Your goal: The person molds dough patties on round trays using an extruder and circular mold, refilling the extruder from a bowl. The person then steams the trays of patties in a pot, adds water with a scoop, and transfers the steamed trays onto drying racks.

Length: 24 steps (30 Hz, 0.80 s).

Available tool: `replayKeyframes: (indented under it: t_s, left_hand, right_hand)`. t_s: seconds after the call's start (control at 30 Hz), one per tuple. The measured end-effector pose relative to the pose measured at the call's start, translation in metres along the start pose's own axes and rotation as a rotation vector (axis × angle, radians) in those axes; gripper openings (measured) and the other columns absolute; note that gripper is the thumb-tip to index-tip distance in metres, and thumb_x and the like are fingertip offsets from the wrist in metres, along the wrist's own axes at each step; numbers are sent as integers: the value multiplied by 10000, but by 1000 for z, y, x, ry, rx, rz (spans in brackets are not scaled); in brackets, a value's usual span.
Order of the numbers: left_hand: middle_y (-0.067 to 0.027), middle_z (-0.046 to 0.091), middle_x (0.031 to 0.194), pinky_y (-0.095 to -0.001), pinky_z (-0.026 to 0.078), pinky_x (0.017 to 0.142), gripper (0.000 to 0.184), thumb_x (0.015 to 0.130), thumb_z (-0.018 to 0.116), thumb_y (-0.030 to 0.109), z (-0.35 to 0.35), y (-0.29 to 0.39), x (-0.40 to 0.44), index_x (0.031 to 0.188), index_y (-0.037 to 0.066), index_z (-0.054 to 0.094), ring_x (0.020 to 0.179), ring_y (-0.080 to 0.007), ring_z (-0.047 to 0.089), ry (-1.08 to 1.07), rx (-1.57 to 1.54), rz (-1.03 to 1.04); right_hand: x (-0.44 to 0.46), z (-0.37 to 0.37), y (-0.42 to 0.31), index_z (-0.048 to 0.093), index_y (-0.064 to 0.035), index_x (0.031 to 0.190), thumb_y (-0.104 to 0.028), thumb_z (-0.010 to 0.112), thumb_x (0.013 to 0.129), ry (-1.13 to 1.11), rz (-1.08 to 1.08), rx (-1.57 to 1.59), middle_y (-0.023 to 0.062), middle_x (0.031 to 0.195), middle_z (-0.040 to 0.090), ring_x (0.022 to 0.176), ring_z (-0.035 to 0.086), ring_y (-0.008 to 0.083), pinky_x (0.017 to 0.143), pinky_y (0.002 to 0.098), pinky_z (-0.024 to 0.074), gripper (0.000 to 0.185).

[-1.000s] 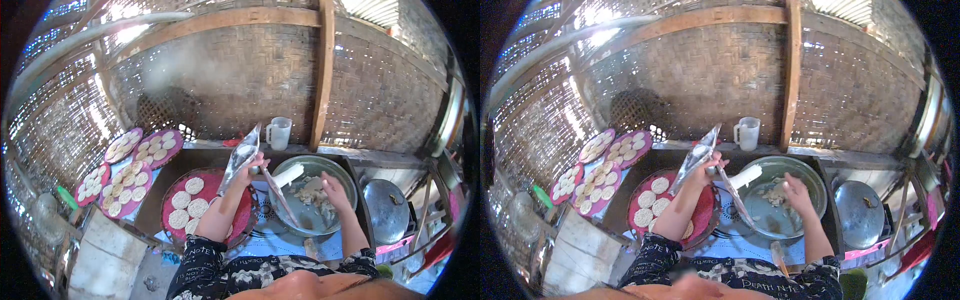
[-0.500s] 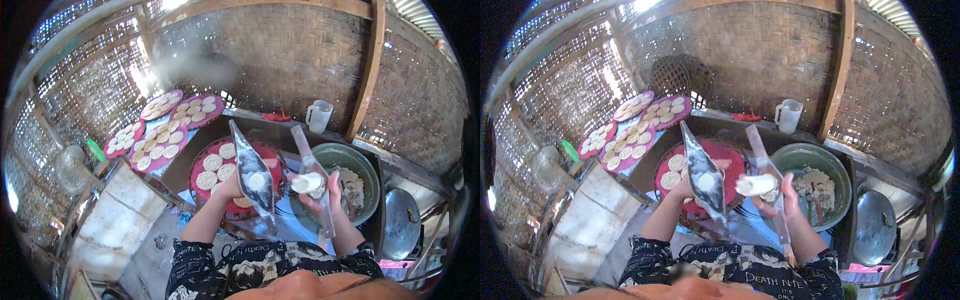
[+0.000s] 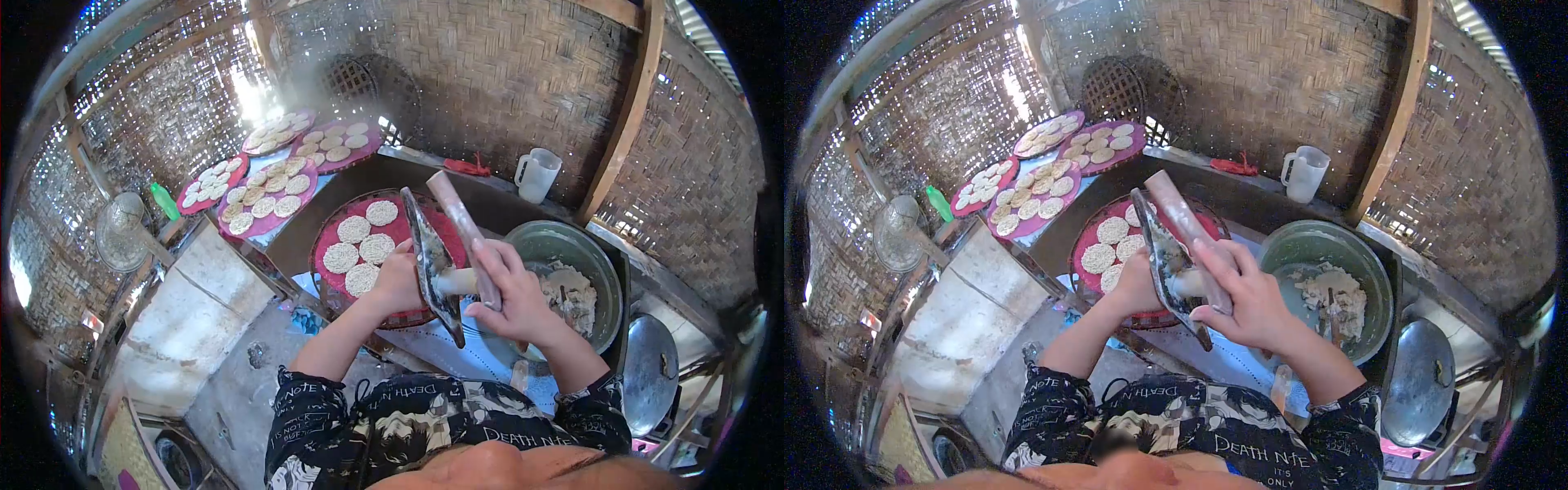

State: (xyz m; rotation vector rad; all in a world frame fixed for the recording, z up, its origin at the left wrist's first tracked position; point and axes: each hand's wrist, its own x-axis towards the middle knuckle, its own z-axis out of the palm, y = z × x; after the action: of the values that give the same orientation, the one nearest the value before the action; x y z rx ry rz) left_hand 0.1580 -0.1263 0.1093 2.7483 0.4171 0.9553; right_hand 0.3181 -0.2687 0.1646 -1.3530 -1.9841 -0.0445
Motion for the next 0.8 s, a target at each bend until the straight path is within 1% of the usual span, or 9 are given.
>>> replayKeyframes:
  t_s: [0.17, 0.27, 0.33, 0.37, 0.47, 0.57, 0.67, 0.73, 0.8]
  left_hand:
    - [-89, 624, 830, -366, 434, 834, 345, 579, 668, 323, 19, -1, -10, 851, 115, 629, 802, -256, 601, 96, -34, -50]
    - [-104, 621, 834, -369, 455, 780, 352, 592, 668, 326, 29, -9, -13, 857, 98, 624, 794, -272, 600, 118, -19, -168]
    - [-117, 618, 842, -371, 464, 745, 351, 603, 668, 325, 33, -18, -10, 859, 91, 619, 798, -282, 597, 88, -83, -373]
    - [-130, 614, 842, -375, 469, 710, 352, 616, 668, 314, 28, -21, -7, 882, 92, 608, 799, -298, 593, 236, -212, -372]
    - [-132, 608, 898, -359, 464, 747, 399, 624, 662, 275, 8, -26, 13, 966, 86, 581, 846, -308, 579, 221, -9, -326]
    - [-147, 545, 1098, -340, 418, 859, 563, 613, 662, 245, -13, -19, 19, 1133, 96, 508, 1010, -282, 524, -4, -22, -362]
    - [-154, 414, 1269, -370, 323, 972, 725, 629, 641, 205, -50, -34, 30, 1285, 88, 354, 1165, -280, 407, -114, -1243, -173]
    - [-137, 353, 1317, -429, 260, 1011, 774, 651, 604, 114, -68, -47, 58, 1334, 53, 244, 1227, -288, 328, 63, -1927, 6]
    - [-125, 395, 1283, -470, 261, 1004, 774, 684, 628, 148, -76, -42, 75, 1338, 54, 224, 1207, -298, 355, -4, -2005, 228]
  right_hand:
    - [-8, 34, 11, 306, -182, 1317, -421, 649, 681, 15, 42, 60, 202, 1183, 371, 970, 499, 384, 735, 435, 473, 761]
    - [-1, 38, 27, 298, -136, 1318, -463, 624, 704, -57, 57, 81, 196, 1215, 350, 994, 502, 354, 791, 431, 450, 768]
    - [14, 46, 55, 300, -106, 1313, -508, 568, 740, 31, 91, 413, 175, 1226, 366, 1014, 498, 322, 840, 429, 421, 749]
    - [16, 48, 67, 301, -91, 1310, -530, 540, 758, 77, 111, 579, 165, 1231, 375, 1024, 496, 306, 865, 427, 406, 744]
    - [1, 34, 104, 248, -109, 1343, -574, 497, 764, -602, 715, 1488, 144, 1236, 376, 1116, 424, 302, 880, 447, 390, 783]
    - [-13, 41, 98, 270, -108, 1334, -647, 383, 774, -554, 704, 1444, 156, 1224, 398, 1095, 441, 306, 890, 455, 378, 785]
    - [-13, 33, 88, 304, -84, 1314, -655, 366, 774, -470, 697, 1441, 165, 1214, 415, 1057, 467, 305, 893, 457, 372, 789]
    - [-5, 23, 72, 320, -58, 1302, -714, 327, 738, -547, 688, 1465, 193, 1177, 446, 1039, 476, 312, 886, 461, 375, 864]
    - [-5, 20, 67, 327, -43, 1296, -742, 310, 718, -669, 764, 1556, 207, 1167, 453, 1037, 477, 318, 877, 464, 380, 907]
